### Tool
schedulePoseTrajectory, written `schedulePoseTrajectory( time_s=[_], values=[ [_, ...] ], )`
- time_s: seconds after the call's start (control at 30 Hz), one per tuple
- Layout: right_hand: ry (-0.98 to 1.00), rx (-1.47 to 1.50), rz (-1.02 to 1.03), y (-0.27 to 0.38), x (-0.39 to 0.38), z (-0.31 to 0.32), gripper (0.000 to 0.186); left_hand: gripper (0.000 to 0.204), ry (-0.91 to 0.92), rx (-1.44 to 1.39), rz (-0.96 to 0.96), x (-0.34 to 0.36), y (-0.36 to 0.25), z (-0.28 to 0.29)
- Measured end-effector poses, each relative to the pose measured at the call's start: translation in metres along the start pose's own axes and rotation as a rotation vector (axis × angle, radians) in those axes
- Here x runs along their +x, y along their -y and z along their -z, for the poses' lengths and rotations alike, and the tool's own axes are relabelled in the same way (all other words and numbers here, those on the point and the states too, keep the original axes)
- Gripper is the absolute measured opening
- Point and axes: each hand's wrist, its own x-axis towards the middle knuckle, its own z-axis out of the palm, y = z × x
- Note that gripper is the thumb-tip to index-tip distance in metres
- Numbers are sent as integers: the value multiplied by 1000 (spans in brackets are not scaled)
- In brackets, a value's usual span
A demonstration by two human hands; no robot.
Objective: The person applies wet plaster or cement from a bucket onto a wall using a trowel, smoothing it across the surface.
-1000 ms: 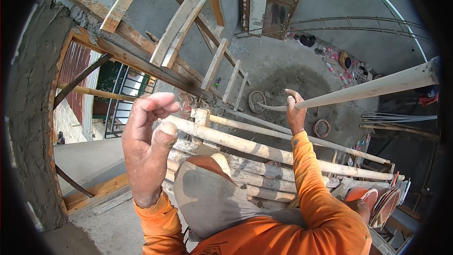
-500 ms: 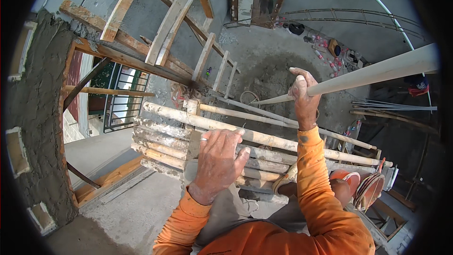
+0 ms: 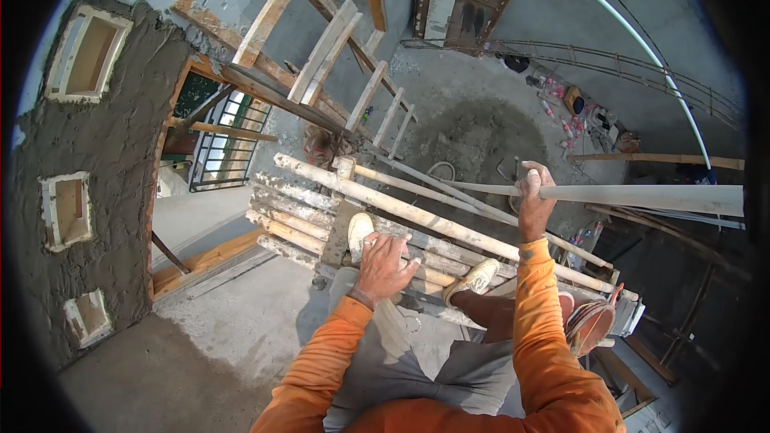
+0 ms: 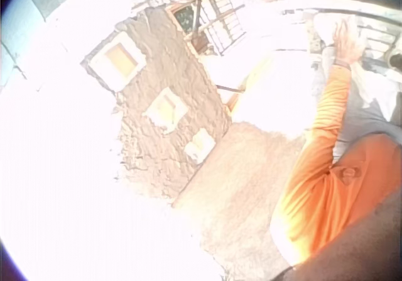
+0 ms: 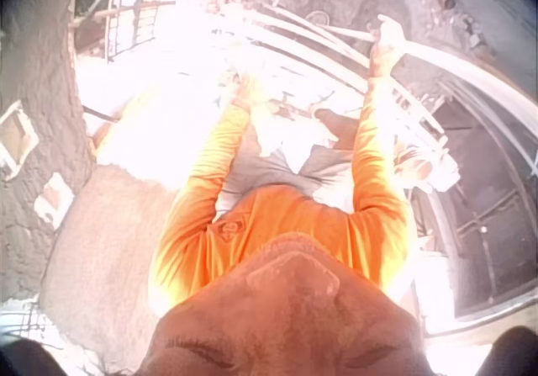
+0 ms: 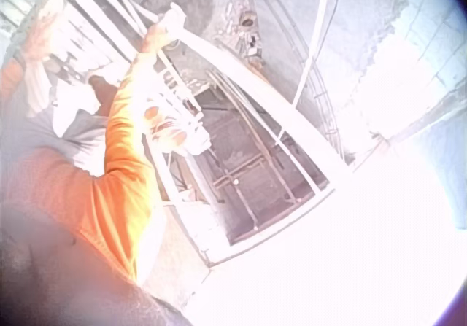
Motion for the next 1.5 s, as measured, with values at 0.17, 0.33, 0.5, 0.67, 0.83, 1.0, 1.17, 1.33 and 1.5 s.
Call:
schedulePoseTrajectory(
  time_s=[0.17, 0.33, 0.5, 0.67, 0.83, 1.0, 1.17, 1.33, 1.5],
  values=[
    [-40, 215, 74, 91, 19, 28, 21, 56, 85, 9, 42, -27, -20, 6],
    [-51, 69, 79, 187, 3, 42, 25, 62, 94, -19, 180, -60, -30, 42],
    [-65, -7, 182, 301, -14, 76, 25, 78, 50, -153, 369, -84, -88, 84],
    [-43, 104, 257, 480, -36, 108, 29, 113, 36, -253, 48, 5, -213, 116],
    [-7, 198, 397, 688, -86, 148, 28, 127, -87, -272, -378, 122, -394, 153],
    [349, 21, 793, 799, -119, 248, 53, 27, -173, -861, -478, 148, -571, 249],
    [104, -13, 853, 722, -95, 292, 111, 36, -172, -841, -646, 116, -680, 390],
    [515, -124, 325, 541, -118, 177, 101, 32, -232, -1026, -572, 86, -704, 452],
    [84, 54, 489, 498, -108, 137, 27, 31, -309, -980, -558, 75, -708, 483]
  ],
)
